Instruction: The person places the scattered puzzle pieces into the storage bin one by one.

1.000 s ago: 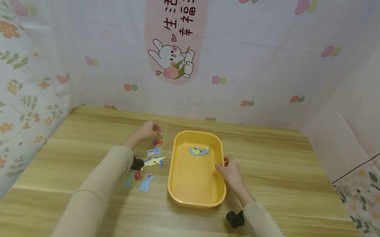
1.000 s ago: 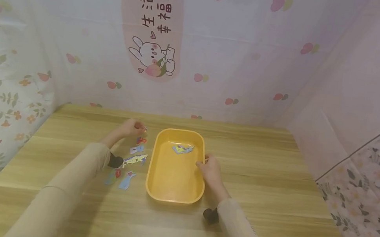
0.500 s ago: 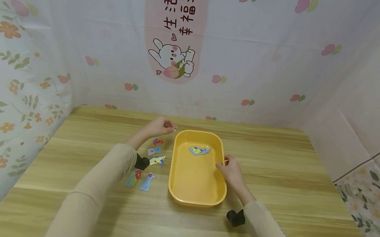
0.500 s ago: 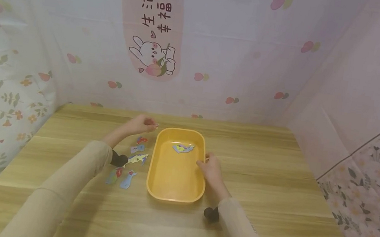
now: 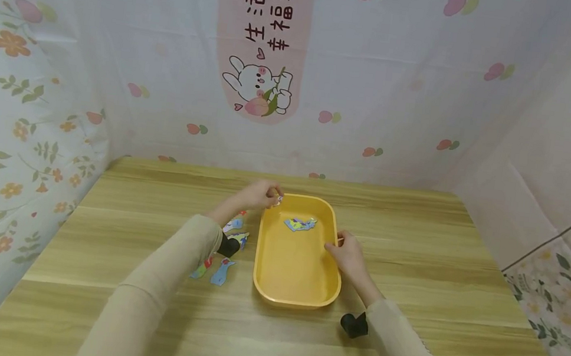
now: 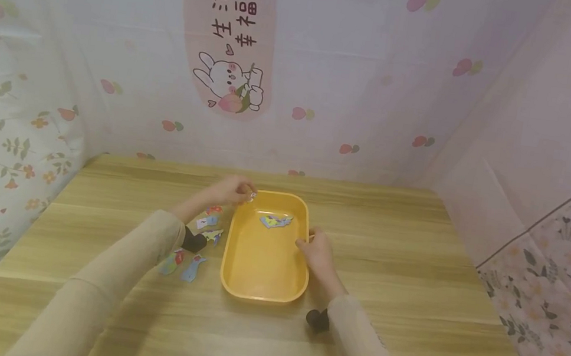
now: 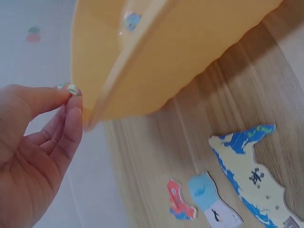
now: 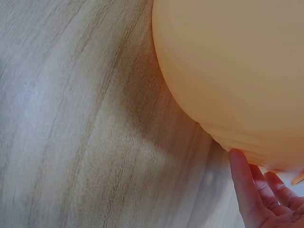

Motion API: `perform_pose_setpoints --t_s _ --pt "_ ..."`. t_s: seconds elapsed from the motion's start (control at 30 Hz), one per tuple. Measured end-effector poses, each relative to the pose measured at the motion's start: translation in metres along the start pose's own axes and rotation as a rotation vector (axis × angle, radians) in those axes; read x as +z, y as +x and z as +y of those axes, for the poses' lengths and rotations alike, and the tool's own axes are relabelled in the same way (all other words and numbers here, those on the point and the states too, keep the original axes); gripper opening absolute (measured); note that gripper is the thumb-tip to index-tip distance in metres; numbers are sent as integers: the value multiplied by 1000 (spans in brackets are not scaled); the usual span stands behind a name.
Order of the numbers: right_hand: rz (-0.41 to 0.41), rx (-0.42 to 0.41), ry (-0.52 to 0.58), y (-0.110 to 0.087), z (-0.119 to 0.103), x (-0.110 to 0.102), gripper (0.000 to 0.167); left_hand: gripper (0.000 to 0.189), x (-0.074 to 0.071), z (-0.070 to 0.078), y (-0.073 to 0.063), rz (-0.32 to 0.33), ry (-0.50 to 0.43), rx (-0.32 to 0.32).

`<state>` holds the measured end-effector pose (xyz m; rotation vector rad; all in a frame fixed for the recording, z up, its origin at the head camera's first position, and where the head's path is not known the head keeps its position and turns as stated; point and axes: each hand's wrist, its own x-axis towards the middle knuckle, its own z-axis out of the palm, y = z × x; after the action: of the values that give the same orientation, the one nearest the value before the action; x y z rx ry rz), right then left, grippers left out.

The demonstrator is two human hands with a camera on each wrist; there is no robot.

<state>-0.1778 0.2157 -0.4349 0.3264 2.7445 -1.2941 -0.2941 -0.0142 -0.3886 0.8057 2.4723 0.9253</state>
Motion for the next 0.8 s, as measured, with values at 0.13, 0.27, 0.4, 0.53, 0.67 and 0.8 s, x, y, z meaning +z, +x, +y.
perform_pose_setpoints --t_s 0.13,0.27,0.4,0.53,0.67,0.8 --pt "-2 8 -2 1 1 0 34 23 10 7 6 -27 119 16" --pt "2 13 -5 2 2 1 34 18 20 17 10 -63 248 7" --pt "13 10 -16 2 3 1 34 13 40 -13 38 -55 326 75" --pt "25 2 -30 2 3 1 35 11 78 -85 101 -19 427 107" --pt "25 6 -31 3 3 1 37 12 104 -141 148 49 575 171" --pt "20 17 -27 3 3 1 36 13 104 -136 148 12 599 99"
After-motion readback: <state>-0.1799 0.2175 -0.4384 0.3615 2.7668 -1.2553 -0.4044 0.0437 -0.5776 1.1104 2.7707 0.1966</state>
